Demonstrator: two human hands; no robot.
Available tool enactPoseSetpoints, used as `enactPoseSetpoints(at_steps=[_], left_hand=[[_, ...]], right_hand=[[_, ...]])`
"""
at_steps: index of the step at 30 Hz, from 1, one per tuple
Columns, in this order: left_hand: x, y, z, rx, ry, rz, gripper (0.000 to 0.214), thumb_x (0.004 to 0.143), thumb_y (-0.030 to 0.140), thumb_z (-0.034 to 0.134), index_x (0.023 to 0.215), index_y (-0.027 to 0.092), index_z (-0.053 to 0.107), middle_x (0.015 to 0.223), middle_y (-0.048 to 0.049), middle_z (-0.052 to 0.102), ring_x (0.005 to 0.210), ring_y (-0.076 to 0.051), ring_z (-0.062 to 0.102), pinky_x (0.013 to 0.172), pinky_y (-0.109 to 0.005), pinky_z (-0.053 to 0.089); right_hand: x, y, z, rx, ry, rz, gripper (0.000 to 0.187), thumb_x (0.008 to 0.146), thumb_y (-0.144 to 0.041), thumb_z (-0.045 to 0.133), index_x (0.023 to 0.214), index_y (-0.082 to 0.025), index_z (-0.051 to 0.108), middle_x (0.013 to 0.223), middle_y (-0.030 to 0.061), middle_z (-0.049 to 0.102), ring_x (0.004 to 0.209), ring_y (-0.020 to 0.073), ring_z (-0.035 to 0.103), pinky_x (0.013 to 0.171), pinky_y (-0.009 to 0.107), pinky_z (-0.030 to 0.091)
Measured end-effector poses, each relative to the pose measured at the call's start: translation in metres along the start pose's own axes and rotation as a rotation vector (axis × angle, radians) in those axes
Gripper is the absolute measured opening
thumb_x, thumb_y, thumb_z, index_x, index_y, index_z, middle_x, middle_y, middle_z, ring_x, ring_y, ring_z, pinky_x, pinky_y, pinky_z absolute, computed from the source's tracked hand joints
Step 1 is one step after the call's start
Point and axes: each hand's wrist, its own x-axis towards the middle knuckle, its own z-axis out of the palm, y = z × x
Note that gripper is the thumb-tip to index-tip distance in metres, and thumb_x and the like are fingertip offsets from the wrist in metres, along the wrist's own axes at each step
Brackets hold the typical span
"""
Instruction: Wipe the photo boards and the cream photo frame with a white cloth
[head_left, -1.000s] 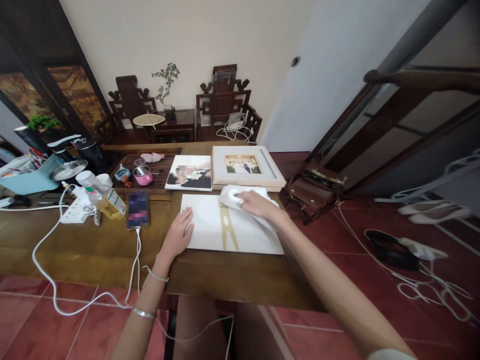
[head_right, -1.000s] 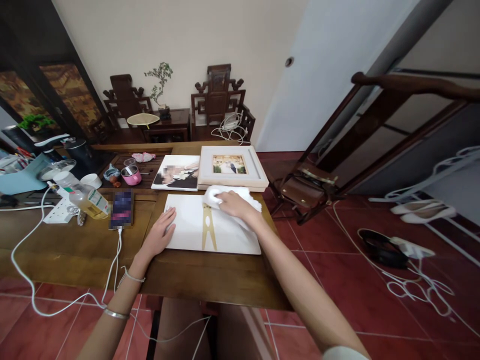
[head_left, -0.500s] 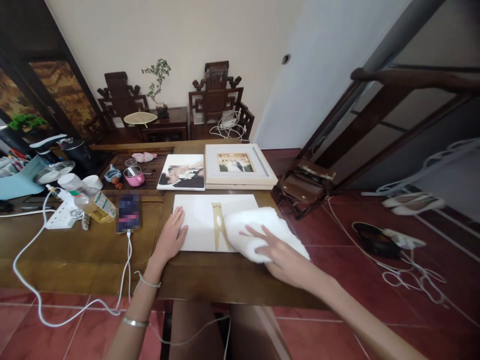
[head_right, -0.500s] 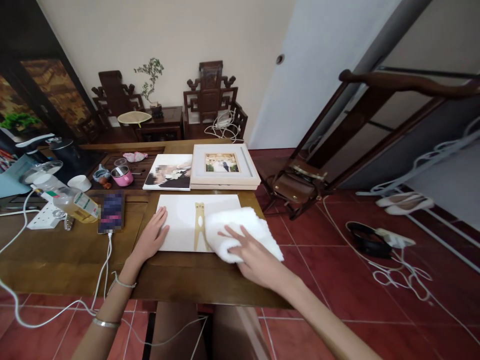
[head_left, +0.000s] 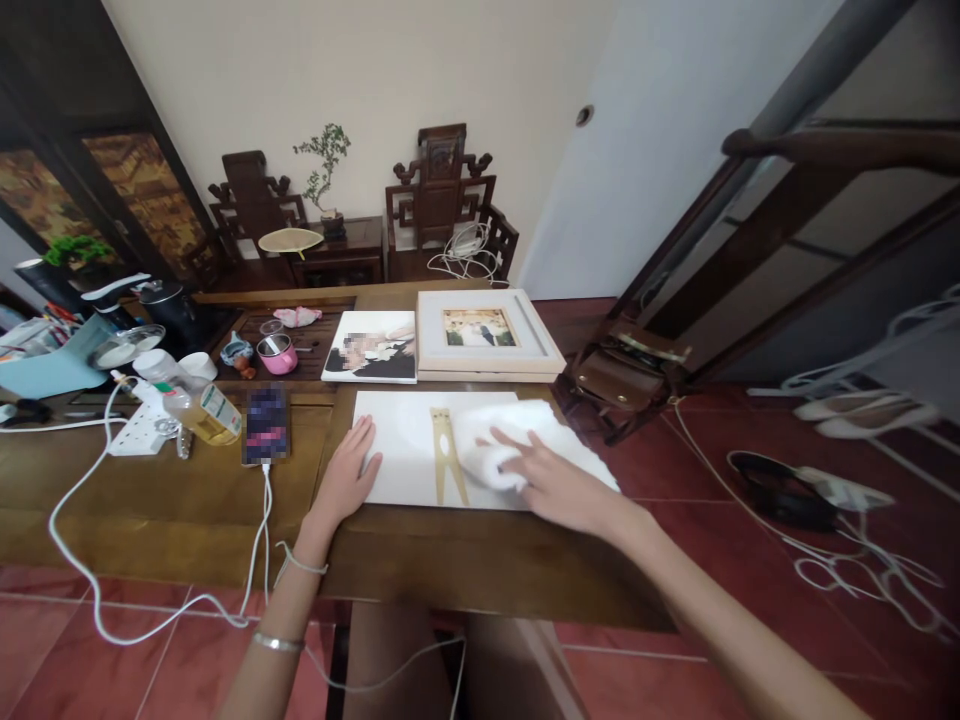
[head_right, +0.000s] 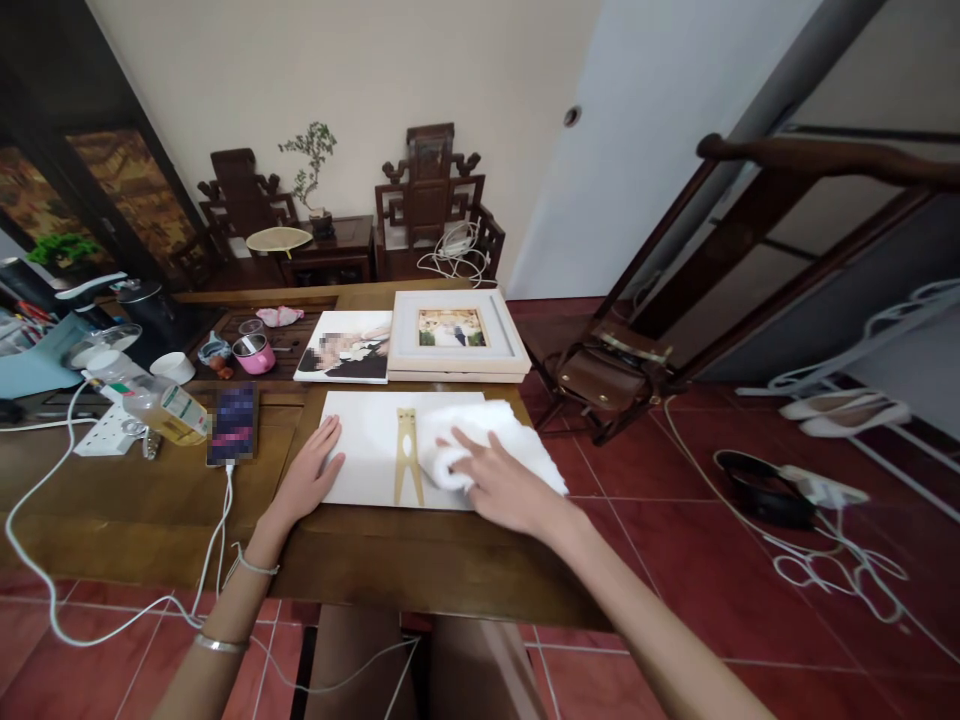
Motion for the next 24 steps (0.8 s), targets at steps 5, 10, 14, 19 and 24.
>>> enactPoseSetpoints(at_steps=[5, 10, 14, 19, 24], left_hand=[[0.000, 0.000, 0.001, 0.001, -0.004, 0.003, 0.052, 0.095, 0.036, 0.035, 0.143, 0.014, 0.033, 0.151, -0.0123, 0.030, 0.142, -0.022, 0.022, 0.117, -0.045, 0.022], [0.000, -0.001, 0.001, -0.018, 0.019, 0.005, 0.051, 0.095, 0.036, 0.037, 0.142, 0.016, 0.034, 0.150, -0.0116, 0.032, 0.141, -0.023, 0.024, 0.116, -0.046, 0.023], [0.000, -0.002, 0.000, -0.032, 0.031, 0.009, 0.051, 0.095, 0.036, 0.038, 0.142, 0.016, 0.036, 0.150, -0.0112, 0.033, 0.141, -0.022, 0.024, 0.116, -0.044, 0.025], [0.000, -0.003, 0.000, -0.035, 0.034, -0.001, 0.051, 0.094, 0.036, 0.039, 0.141, 0.015, 0.036, 0.150, -0.0116, 0.033, 0.141, -0.022, 0.025, 0.116, -0.045, 0.024], [0.000, -0.002, 0.000, -0.036, 0.036, 0.002, 0.051, 0.094, 0.035, 0.039, 0.141, 0.016, 0.036, 0.150, -0.0114, 0.033, 0.141, -0.022, 0.025, 0.116, -0.046, 0.024]], right_hand=[[-0.049, -0.018, 0.008, 0.050, -0.070, -0.076, 0.041, 0.055, -0.002, 0.039, 0.083, -0.019, 0.063, 0.146, 0.0026, 0.039, 0.141, 0.0250, 0.015, 0.115, 0.054, 0.010], [-0.017, 0.005, 0.003, 0.028, 0.036, -0.050, 0.043, 0.058, -0.002, 0.038, 0.087, -0.018, 0.065, 0.142, 0.0057, 0.045, 0.139, 0.0270, 0.022, 0.113, 0.057, 0.012], [0.034, 0.031, -0.006, -0.090, 0.089, -0.005, 0.045, 0.065, -0.002, 0.038, 0.099, -0.014, 0.064, 0.136, 0.0141, 0.051, 0.137, 0.0299, 0.026, 0.110, 0.058, 0.019], [0.063, 0.040, -0.011, -0.174, 0.129, 0.048, 0.046, 0.069, -0.003, 0.038, 0.108, -0.008, 0.062, 0.136, 0.0216, 0.048, 0.136, 0.0312, 0.030, 0.107, 0.058, 0.023], [0.014, 0.014, 0.008, -0.089, 0.094, -0.018, 0.043, 0.064, -0.002, 0.038, 0.094, -0.015, 0.065, 0.142, 0.0114, 0.044, 0.141, 0.0271, 0.017, 0.111, 0.060, 0.013]])
